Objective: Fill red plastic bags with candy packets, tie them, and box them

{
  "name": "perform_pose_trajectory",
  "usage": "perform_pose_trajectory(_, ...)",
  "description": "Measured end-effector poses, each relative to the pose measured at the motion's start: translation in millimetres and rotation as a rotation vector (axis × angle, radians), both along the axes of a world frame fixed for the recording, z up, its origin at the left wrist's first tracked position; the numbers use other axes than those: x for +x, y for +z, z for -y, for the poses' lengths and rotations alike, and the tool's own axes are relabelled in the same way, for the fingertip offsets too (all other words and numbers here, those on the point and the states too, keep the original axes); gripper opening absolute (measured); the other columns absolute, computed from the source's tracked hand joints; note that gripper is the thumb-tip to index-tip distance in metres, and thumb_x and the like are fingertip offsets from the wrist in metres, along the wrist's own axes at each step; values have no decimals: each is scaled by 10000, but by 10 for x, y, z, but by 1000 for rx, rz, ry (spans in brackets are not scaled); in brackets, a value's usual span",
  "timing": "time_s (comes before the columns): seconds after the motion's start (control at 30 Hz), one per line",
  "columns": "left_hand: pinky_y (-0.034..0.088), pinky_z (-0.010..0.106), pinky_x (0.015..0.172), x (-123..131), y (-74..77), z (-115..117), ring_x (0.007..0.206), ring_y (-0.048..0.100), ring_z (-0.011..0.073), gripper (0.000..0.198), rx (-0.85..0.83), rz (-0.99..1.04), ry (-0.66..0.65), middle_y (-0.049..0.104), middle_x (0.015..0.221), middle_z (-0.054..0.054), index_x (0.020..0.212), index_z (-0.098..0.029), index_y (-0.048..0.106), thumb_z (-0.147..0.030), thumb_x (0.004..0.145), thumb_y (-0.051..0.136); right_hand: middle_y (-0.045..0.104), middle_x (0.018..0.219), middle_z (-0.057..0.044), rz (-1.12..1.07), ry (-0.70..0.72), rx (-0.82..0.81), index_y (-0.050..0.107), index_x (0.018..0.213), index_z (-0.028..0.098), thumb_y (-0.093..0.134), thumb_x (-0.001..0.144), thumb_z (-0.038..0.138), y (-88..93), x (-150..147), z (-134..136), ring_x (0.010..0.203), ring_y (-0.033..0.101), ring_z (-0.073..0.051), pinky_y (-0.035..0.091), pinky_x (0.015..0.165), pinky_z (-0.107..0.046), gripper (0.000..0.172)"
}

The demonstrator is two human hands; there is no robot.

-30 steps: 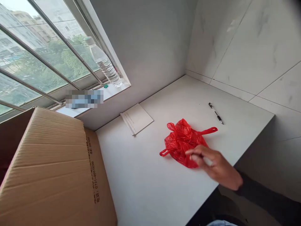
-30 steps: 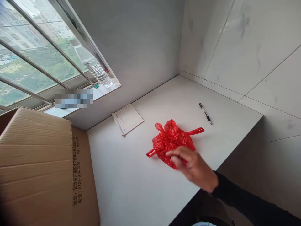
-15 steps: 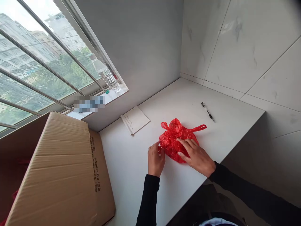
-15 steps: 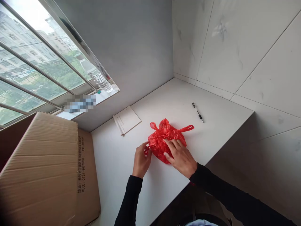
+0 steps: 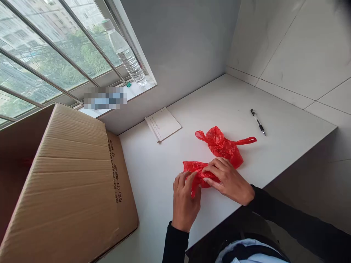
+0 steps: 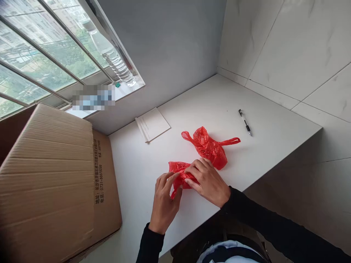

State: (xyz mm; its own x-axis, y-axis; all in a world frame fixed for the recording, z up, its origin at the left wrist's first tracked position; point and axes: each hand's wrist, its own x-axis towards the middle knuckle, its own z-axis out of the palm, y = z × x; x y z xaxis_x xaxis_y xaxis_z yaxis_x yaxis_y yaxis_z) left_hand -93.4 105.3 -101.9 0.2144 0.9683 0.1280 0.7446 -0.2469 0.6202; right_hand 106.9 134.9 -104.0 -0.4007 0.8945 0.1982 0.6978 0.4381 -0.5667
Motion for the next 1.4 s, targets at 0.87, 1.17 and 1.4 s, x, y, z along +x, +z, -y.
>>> perform_pose_trajectory(0.87,507,301,902,-207,208,404,1053,637,199,150,-149,627,592,690,1106,20,1063,-280,678,-389,965,648,589,944,5,-301,-175,-360,509,1009,278,547,987,314,405,184,183,827,569,-169,486,655,-291,57)
perform_pose_trajectory(1.17,521,317,963,-104,599,396,1137,652,237,352,-131,787,690,714,1153,52,1166,-246,698,-476,901,725,610,1158,-24,-415,-227,-330,521,1229,332,645,943,458,591,179,279,1066,596,-219,506,920,-392,336)
perform_pose_trajectory(1.4,518,323,896,-259,697,584,1044,640,218,212,181,448,717,683,1133,53,1030,-259,766,-406,878,762,638,1106,-10,-480,-289,-191,555,1065,305,677,926,473,818,315,265,1157,612,-252,513,910,-374,250)
